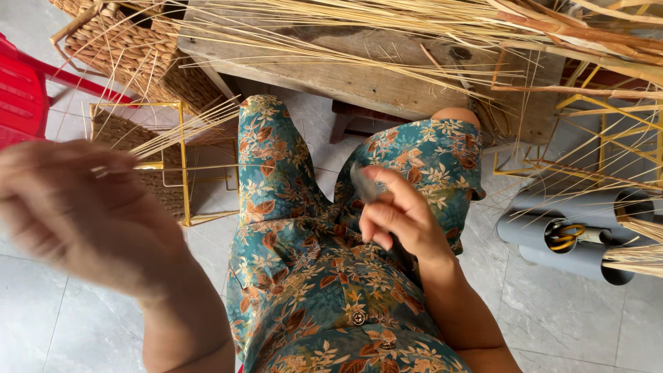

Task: The person sits at a wooden workbench and repeatedly splits thin bamboo strips using a knife. They hold each strip with the left hand and draw the knife along its length to separate it into finer strands, then place the finished pieces onto a pile on the bench.

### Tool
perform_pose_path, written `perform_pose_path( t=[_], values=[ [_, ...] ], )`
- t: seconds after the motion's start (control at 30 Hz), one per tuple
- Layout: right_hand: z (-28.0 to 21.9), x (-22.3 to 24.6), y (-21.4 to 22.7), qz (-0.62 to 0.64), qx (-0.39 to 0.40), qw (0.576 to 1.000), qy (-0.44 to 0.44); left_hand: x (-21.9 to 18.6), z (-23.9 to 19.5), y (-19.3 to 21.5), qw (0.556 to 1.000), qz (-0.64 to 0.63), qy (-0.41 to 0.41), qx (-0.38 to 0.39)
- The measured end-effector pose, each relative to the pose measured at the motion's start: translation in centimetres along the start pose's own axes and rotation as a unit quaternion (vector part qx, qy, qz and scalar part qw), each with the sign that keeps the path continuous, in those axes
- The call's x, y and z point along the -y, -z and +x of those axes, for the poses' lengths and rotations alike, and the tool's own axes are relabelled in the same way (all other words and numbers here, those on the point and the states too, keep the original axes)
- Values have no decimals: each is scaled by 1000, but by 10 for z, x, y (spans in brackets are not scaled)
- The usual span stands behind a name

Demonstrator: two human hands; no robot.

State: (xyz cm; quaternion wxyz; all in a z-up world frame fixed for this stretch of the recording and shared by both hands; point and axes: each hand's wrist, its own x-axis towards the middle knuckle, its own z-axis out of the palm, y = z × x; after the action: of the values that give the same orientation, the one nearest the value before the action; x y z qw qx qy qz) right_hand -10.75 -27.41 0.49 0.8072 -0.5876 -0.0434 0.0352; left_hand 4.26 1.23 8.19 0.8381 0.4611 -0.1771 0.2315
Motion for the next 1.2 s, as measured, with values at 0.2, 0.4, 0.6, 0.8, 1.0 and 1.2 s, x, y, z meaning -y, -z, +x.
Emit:
perform_pose_path(
  t=[0.2,0.4,0.6,0.8,1.0,1.2],
  values=[
    [3,10,-26,4,95,994,-48,12,-36,-17,999,32,33,6],
    [10,12,-27,22,-60,997,-41,47,-113,-40,952,-18,294,79],
    [11,11,-13,6,-159,987,-14,38,-116,-43,850,51,475,221],
    [9,9,-8,13,-177,984,-15,13,-80,-49,859,377,-41,344],
    [15,0,-17,1,-128,992,-12,38,-76,-50,809,414,124,398],
    [19,-15,-27,-118,-103,987,-37,44,-86,-33,828,291,305,370]
  ],
)
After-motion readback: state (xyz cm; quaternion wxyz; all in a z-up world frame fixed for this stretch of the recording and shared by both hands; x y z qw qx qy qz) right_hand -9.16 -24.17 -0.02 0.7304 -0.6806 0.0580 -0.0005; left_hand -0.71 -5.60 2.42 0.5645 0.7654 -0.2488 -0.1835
